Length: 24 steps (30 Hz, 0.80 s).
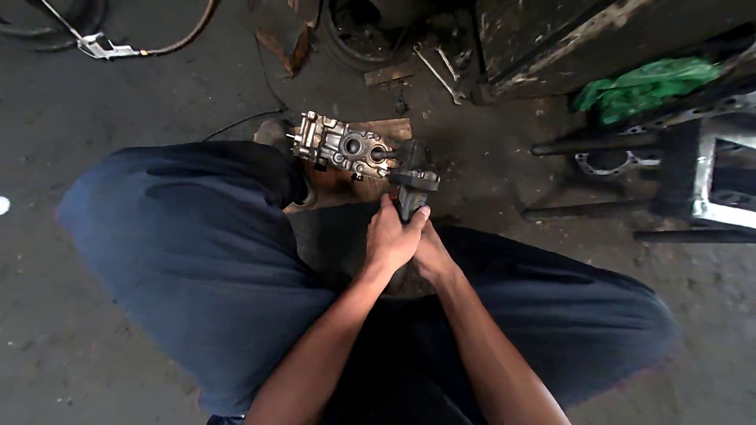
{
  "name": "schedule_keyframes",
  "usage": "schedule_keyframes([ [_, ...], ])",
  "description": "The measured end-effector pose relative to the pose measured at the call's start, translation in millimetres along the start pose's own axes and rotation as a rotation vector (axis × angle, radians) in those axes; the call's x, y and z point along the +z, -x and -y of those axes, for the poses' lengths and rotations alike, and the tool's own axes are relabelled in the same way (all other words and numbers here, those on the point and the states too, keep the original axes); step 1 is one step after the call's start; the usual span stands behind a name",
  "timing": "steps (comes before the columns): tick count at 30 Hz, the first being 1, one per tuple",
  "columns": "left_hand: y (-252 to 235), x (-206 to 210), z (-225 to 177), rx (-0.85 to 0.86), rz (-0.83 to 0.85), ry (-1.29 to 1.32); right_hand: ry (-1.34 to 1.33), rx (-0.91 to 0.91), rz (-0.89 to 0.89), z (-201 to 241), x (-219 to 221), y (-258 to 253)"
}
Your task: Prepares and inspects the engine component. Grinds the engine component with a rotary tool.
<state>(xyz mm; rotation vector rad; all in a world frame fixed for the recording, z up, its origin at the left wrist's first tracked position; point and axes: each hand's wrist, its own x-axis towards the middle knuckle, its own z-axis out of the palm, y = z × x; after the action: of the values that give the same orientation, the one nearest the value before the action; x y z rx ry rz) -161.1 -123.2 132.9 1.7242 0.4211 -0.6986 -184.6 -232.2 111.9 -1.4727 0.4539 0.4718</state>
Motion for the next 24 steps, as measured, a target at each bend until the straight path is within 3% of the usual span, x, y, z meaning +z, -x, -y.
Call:
schedule_keyframes([
  [9, -1, 0, -2, -0.011, -0.025, -0.091, -0.113, 0.013, 0.0, -12, 3, -4],
  [24, -13, 1, 13, 0.092, 0.012, 0.063, -0.075, -0.022, -0.099, -13, 7, -5],
])
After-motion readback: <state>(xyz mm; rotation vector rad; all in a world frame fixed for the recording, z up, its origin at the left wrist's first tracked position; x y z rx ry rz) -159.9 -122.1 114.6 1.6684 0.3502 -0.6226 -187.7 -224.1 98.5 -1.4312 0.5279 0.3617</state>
